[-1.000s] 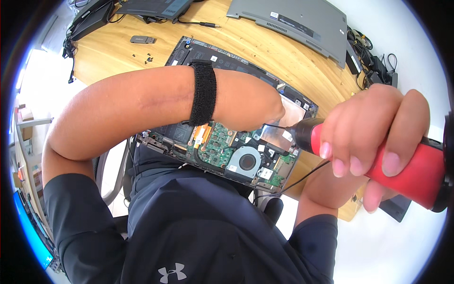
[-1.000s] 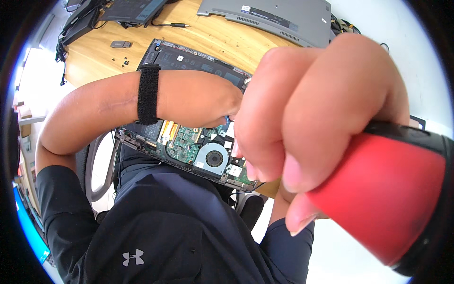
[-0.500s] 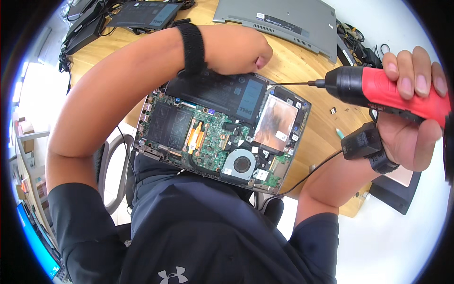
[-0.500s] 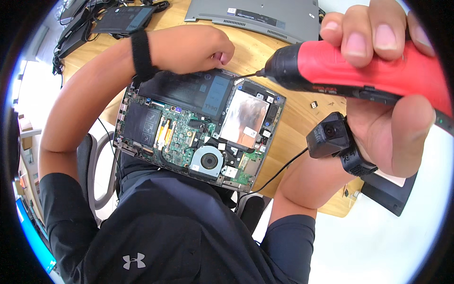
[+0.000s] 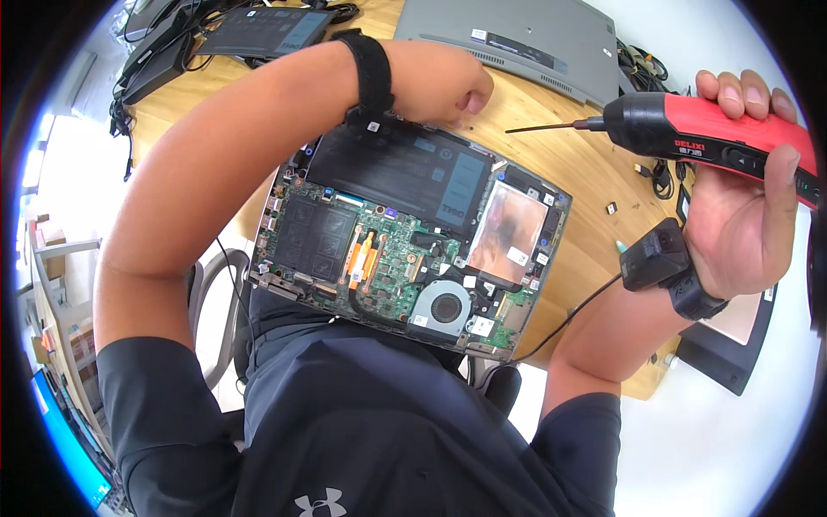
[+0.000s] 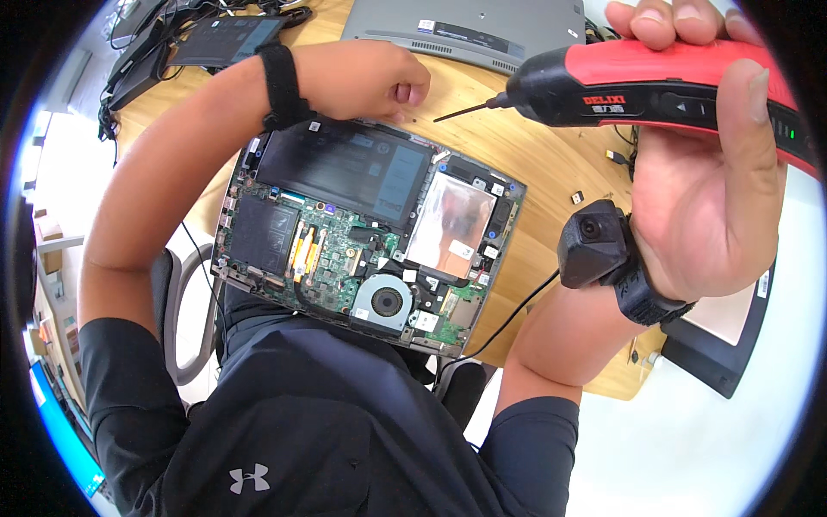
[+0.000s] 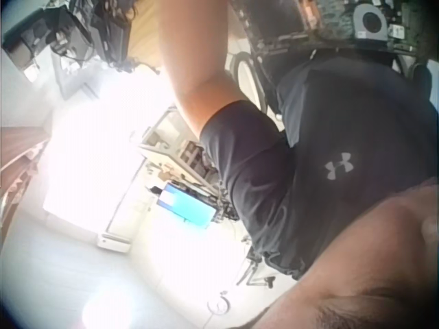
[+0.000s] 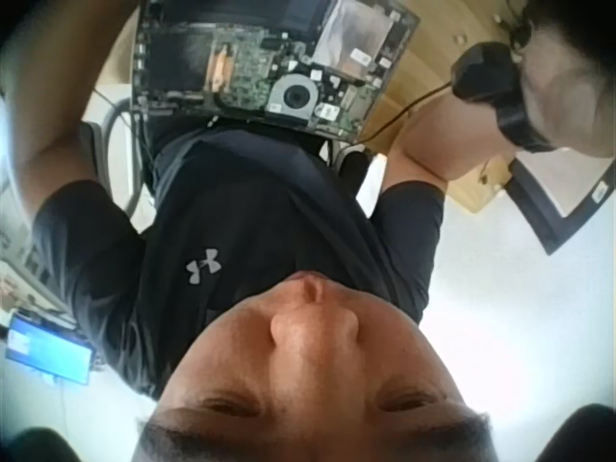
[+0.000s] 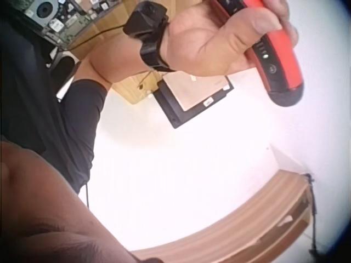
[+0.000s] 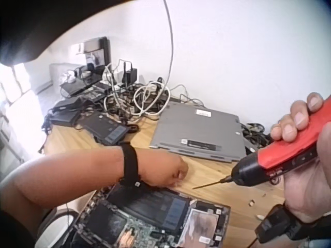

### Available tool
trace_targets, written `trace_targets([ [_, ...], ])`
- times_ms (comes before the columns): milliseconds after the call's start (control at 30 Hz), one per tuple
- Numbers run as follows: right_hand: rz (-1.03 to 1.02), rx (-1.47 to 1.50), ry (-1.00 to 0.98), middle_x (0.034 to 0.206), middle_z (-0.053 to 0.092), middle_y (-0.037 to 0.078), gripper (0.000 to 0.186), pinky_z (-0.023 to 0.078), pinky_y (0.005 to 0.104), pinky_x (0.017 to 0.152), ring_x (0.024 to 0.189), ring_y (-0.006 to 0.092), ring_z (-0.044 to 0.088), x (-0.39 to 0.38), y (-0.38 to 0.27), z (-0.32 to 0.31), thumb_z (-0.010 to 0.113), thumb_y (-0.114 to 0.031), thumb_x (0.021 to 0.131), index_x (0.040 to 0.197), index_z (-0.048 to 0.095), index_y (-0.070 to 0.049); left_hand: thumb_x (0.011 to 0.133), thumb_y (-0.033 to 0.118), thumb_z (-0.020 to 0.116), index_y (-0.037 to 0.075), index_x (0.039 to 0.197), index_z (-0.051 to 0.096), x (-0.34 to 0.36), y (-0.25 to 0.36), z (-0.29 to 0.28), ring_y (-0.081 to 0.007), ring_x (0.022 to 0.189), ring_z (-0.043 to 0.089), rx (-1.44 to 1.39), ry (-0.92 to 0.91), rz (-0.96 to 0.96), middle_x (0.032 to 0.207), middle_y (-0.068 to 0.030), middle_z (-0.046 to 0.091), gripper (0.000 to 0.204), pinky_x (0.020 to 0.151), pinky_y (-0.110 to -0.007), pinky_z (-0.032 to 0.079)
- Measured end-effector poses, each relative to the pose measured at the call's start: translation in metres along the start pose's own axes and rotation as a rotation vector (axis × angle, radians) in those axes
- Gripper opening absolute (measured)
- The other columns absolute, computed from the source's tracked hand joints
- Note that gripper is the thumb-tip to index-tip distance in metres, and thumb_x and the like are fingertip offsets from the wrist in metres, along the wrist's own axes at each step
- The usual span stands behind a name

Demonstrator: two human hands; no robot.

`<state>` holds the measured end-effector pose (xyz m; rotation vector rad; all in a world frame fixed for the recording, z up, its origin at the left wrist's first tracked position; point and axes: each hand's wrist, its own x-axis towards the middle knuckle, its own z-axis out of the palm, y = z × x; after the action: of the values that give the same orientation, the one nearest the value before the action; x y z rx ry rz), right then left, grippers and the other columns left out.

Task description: The recorder is performing maintenance on a laptop, including removing screws and inspecting internal components like the RAM and battery.

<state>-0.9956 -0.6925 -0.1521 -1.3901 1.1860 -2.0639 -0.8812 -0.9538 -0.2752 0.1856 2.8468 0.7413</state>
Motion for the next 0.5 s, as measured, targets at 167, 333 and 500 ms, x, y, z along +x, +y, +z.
trace_targets([
  [167,-0.014,-0.110,0.004,0.115,0.048,0.016,0.035,0.029,0.0540,0.120,0.117,0.0319,0.049,0.009,0.007,0.012,0.062,-0.017,0.099,0.125,0.046,0.001,0.095,0.018,0.071,0.001,0.104,0.067,-0.050,-0.008,-0.033,-0.0261,0.088,0.066,-0.014,0.248,0.071,0.091,-0.0122,0.066,0.020,0.080,-0.036,0.053],
  [333,0.041,-0.037,-0.045,0.119,0.057,0.015,0.033,0.036,0.0539,0.116,0.117,0.0313,0.055,0.008,0.012,0.023,0.062,-0.022,0.102,0.128,0.053,-0.002,0.100,0.021,0.061,-0.001,0.109,0.068,-0.112,0.004,-0.076,-0.0309,0.084,0.069,-0.168,0.078,-0.063,0.093,-0.0176,0.072,0.025,0.078,-0.039,0.054],
  [500,0.073,-0.047,-0.053,0.118,0.058,0.014,0.035,0.040,0.0528,0.113,0.115,0.0311,0.057,0.025,0.020,0.062,0.063,-0.023,0.102,0.129,0.055,-0.003,0.101,0.025,0.061,0.000,0.108,0.069,-0.165,-0.005,-0.072,-0.0373,0.087,0.068,-0.194,0.166,-0.125,0.093,-0.0204,0.071,0.027,0.077,-0.042,0.052],
])
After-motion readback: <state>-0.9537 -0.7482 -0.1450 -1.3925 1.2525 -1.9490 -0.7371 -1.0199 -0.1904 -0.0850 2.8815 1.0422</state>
